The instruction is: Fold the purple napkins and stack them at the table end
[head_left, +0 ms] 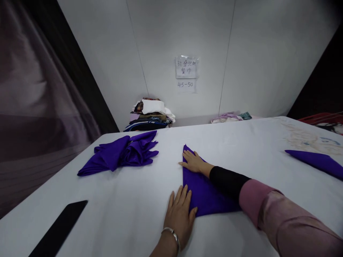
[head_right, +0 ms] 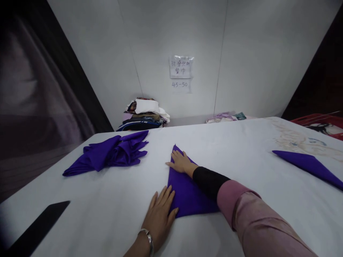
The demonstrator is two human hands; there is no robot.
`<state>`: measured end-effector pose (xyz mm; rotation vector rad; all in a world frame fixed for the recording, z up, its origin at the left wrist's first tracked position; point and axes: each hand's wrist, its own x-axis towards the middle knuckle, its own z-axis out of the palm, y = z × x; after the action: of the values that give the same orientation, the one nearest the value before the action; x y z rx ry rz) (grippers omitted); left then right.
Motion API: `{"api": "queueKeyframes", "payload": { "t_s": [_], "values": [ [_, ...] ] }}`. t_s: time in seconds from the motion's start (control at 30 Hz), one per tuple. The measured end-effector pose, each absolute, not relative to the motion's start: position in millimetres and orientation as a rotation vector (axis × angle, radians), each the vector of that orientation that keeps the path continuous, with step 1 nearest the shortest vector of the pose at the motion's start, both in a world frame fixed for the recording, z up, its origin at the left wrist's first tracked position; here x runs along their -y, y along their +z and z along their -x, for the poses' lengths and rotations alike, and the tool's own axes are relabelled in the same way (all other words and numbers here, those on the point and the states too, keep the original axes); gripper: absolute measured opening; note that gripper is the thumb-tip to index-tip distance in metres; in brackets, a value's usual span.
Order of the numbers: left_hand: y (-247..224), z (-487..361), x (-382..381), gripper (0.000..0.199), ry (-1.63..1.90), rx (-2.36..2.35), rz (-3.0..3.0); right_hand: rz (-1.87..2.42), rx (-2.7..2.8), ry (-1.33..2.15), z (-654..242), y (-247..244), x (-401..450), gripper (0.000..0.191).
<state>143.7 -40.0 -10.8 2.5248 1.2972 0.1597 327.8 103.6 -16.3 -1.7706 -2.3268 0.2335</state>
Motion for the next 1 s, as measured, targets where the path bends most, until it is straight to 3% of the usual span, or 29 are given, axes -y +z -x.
{"api": "queueKeyframes", "payload": {
  "t_s": [0.33,0.53,0.7,1.0],
  "values": [
    [-5.2,-145.3,40.4,0.054,0.098,-1.311,-2.459,1.789,2.227,0.17,-333.7,-17.0,-128.6,0.069],
    [-14.0,-143.2,40.2,0.051,0.251,-1.311,-2.451,1.788,2.235,0.15,-337.8,-12.2,-136.0,0.063],
    [-10.6,-143.4,40.3,0.05,0.238,-1.306,-2.478,1.778,2.234,0.169,-337.5,-0.1,-132.2,0.066],
    [-4.2,-145.8,40.3,0.051,0.213,-1.289,-2.513,1.604,2.419,0.311,-339.6,-0.9,-11.2,0.071]
  ]
}}
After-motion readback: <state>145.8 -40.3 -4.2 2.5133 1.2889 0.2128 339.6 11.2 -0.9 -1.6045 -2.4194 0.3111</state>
